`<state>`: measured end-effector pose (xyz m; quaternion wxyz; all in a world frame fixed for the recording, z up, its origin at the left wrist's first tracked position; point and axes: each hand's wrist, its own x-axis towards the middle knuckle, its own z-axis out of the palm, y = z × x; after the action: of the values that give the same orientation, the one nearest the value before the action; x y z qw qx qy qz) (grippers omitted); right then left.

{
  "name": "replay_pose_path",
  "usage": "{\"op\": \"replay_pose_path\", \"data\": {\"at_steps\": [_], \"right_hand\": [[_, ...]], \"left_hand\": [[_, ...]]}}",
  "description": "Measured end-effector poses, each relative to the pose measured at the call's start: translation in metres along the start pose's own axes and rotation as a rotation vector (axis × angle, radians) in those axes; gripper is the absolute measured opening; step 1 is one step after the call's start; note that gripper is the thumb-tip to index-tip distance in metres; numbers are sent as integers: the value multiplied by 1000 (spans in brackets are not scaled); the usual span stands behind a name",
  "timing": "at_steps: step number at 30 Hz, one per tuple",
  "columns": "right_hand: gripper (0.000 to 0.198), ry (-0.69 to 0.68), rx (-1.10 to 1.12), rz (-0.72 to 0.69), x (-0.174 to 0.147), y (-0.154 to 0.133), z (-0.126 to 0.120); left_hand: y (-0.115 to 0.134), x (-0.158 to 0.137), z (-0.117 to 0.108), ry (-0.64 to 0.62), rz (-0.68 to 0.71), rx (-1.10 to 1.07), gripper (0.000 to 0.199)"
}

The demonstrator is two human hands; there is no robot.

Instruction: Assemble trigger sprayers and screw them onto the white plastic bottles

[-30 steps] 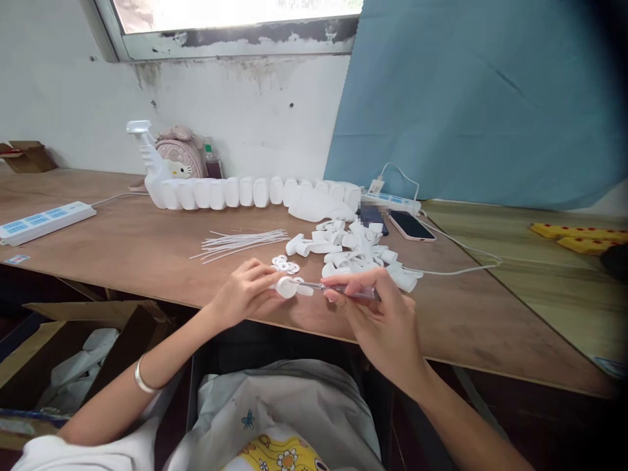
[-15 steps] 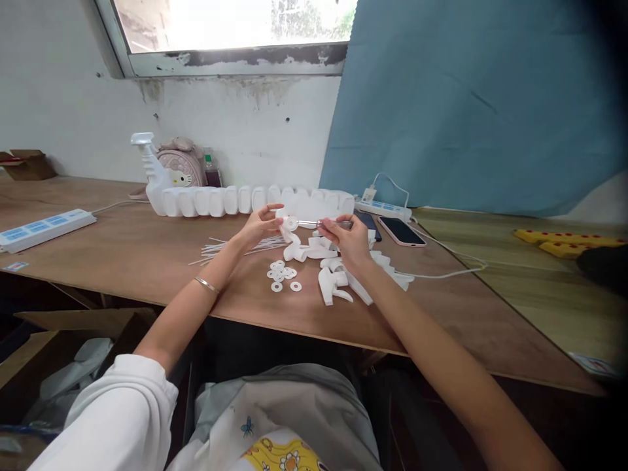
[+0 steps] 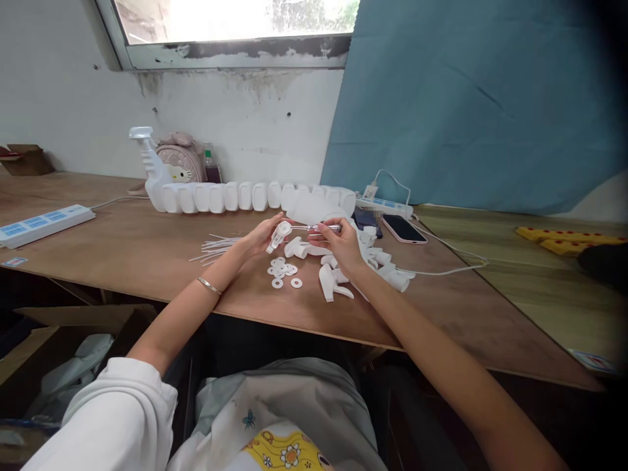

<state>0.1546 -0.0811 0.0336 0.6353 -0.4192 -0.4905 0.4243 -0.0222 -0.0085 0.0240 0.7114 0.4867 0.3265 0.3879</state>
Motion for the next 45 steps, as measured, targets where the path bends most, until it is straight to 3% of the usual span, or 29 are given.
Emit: {"op": "replay_pose_path", "data": {"at_steps": [3, 11, 16, 27, 33, 39, 45], "right_hand": [[24, 0, 4, 0, -1, -1, 0], [14, 21, 83, 133, -1, -5, -3], [12, 43, 134, 185, 1, -10, -10], [11, 38, 190, 245, 2, -13, -12], [11, 74, 227, 343, 4, -13, -14], [12, 55, 19, 132, -1, -12, -10], [20, -69, -324, -172, -8, -5, -7]], "left_hand": [[3, -6, 1, -71, -20, 47, 35], [4, -15, 2, -43, 116, 174, 39], [4, -14, -1, -93, 188, 218, 47], [2, -13, -5, -172, 180, 180, 43], [5, -10, -6, -107, 176, 26, 44], [13, -10, -8, 146, 121, -219, 23], [12, -8, -13, 167, 132, -264, 10]]}}
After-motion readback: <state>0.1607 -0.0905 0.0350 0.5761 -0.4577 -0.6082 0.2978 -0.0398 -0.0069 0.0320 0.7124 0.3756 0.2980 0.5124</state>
